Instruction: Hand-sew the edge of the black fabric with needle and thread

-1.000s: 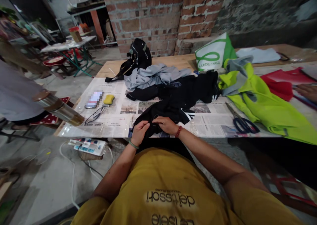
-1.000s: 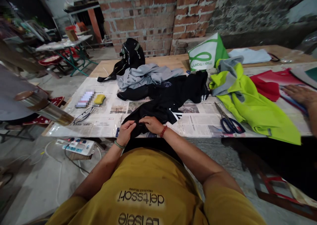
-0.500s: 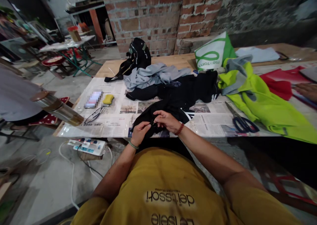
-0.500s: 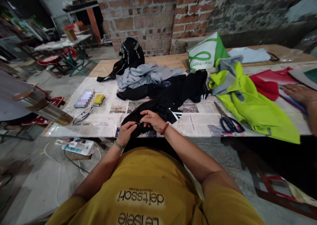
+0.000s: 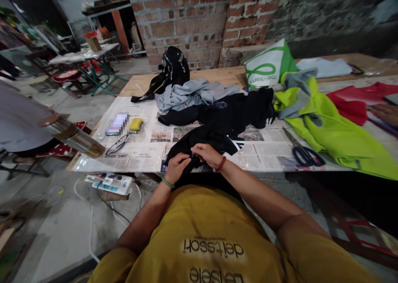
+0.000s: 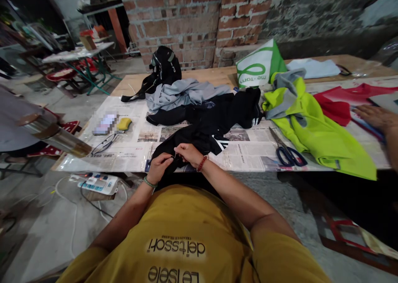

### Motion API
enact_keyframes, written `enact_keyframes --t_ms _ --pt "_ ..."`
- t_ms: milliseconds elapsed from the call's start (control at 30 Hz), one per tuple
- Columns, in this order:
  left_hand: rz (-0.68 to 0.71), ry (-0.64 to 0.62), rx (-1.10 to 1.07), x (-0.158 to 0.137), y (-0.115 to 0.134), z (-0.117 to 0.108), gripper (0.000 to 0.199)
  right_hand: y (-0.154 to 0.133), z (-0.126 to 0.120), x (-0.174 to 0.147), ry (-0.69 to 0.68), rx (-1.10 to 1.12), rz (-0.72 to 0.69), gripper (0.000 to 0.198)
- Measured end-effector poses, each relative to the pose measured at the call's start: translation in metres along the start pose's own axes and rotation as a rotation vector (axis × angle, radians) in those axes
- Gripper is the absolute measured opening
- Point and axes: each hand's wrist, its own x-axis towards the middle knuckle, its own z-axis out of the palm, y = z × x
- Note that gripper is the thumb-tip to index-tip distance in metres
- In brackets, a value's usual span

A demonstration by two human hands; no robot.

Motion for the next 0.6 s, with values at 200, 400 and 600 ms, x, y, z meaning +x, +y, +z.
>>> enact_keyframes --t_ms 200,400,600 --pt "0.036 0.017 0.031 -0.002 -0.001 0.000 0.014 0.000 0.003 0.000 -0.010 -0.027 -0.009 0.030" --pt "-0.012 0.087 0.019 -0.001 -0.010 0.001 0.016 0.005 0.007 -0.003 -0.069 -0.101 -0.021 0.031" --pt "-0.190 0.152 -0.090 0.001 -0.013 0.002 0.021 -0.004 -0.006 -0.005 0.025 -0.289 -0.207 0.022"
